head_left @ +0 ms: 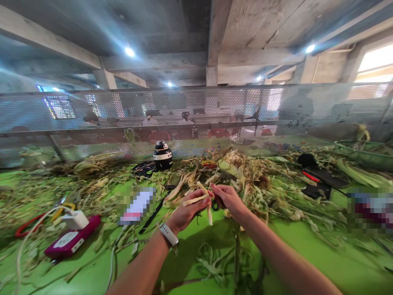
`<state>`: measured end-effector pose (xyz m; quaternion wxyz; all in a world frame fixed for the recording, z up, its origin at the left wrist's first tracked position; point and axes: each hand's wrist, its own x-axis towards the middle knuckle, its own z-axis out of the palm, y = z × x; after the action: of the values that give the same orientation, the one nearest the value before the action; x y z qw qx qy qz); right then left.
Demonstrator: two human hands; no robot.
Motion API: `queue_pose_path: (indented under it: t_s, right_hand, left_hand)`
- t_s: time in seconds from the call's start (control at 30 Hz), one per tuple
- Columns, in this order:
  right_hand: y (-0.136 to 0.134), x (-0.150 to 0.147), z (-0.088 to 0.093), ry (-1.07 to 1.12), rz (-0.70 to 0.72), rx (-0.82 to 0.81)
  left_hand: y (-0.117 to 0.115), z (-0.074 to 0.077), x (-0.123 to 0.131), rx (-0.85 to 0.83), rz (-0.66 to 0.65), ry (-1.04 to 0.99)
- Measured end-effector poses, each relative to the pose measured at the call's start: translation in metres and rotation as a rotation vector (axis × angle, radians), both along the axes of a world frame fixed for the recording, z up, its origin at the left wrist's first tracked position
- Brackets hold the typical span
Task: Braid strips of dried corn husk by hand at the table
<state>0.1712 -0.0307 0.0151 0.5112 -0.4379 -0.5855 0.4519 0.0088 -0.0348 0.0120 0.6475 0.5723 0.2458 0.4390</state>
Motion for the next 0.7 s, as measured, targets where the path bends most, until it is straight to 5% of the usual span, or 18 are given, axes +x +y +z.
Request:
queue_pose_path:
  t_s: [0.13, 0.33, 0.7]
  right_hand:
    - [-0.007, 0.002, 0.006, -0.077, -0.210, 0.072]
    - [-0.028, -0.023, 0.009, -0.159, 0.233, -0.174]
    - [-0.028, -0.020, 0.005, -0.106, 0.378, -0.102]
  left_hand:
    - [0.007, -0.001, 0.003, 0.155, 0.231, 0.091]
    - [0.010, -0.006, 0.005, 0.343, 0.377, 0.094]
    - [0.003, 0.000, 0.004, 0.249, 0.369, 0.095]
